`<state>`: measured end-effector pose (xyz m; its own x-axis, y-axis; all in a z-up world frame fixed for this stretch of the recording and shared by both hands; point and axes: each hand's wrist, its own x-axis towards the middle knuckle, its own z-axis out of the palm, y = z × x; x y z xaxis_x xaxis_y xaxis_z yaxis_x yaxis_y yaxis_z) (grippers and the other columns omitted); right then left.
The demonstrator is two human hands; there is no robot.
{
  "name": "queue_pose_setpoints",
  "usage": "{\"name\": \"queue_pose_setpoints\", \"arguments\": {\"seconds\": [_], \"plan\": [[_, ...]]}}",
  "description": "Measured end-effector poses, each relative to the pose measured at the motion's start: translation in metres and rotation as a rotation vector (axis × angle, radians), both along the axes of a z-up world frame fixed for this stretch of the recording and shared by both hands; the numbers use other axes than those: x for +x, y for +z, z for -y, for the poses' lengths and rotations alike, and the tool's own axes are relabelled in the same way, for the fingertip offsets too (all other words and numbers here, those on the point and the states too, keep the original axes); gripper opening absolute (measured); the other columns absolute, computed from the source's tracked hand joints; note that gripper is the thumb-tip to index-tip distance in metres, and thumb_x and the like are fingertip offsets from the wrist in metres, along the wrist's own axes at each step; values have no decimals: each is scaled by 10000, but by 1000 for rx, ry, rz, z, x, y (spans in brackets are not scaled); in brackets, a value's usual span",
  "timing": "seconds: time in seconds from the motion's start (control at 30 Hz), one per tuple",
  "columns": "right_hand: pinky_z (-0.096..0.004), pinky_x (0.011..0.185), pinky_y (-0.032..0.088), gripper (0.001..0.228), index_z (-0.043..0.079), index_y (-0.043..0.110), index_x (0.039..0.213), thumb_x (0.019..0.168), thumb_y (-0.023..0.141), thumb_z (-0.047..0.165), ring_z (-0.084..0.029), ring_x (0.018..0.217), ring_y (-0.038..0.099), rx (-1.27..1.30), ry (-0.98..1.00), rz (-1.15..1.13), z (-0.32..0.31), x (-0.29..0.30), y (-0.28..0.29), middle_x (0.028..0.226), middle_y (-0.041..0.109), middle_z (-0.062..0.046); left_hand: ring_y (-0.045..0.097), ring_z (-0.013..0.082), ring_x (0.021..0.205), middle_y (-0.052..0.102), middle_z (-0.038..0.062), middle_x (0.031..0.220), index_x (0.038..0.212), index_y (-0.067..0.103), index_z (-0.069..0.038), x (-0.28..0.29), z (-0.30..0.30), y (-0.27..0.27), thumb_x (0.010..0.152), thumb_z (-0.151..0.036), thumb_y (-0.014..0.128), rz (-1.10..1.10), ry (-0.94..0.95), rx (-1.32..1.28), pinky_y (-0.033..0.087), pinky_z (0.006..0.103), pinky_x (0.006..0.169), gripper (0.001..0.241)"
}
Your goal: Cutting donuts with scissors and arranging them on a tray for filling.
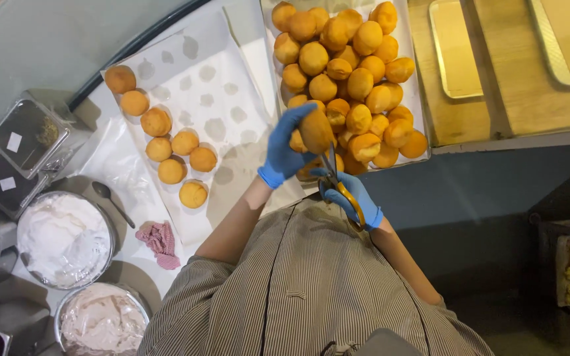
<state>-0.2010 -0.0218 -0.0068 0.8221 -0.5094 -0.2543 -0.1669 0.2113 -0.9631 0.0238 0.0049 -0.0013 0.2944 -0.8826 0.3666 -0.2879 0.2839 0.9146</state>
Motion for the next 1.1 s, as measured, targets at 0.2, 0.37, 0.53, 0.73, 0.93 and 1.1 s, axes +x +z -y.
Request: {"name": "queue_pose_setpoints", "arguments": {"seconds": [0.2,0.37,0.53,0.73,0.93,1.1], "plan": [[-262,704,486,356,-37,633,1236,977,695,199,-101,765,556,2,-90,-23,4,-1,-11,877,618,-41,611,209,1311,598,87,1418,1466,491,-74,-25,-5,-18,777,-94,904,-64,55,93,519,350,1124,804],[-257,582,452,309,-73,697,1131,986,736,197,-92,644,534,-41,-160,-51,4,1,-7,791,633,-17,592,219,1357,573,92,1471,1477,485,-73,-17,-1,-18,797,-26,863,-185,54,39,526,350,1139,779],[-213,633,509,355,2,639,1227,984,665,259,-51,688,587,38,-72,144,9,10,4,794,622,22,579,230,1360,578,82,1459,1508,420,-65,-11,-3,-23,796,32,826,-26,3,75,486,356,1164,826],[-229,440,431,211,3,731,974,930,734,209,-63,478,517,7,-348,-279,8,-8,-5,606,589,9,561,256,1394,569,89,1468,1521,403,-81,21,37,-79,786,106,747,85,19,72,447,368,1216,833],[-258,387,356,221,-44,708,917,963,706,172,-91,417,474,136,-483,-283,8,-27,-9,551,549,-28,472,346,1452,474,146,1516,1483,431,-70,38,176,-76,779,70,756,276,-18,-149,388,393,1249,788],[-248,404,349,196,-40,723,943,965,677,149,-78,444,468,130,-508,-217,-1,-23,1,577,550,-19,548,396,1251,583,201,1348,1386,499,-79,38,253,-146,823,-283,802,680,-143,281,422,482,1080,671]]}}
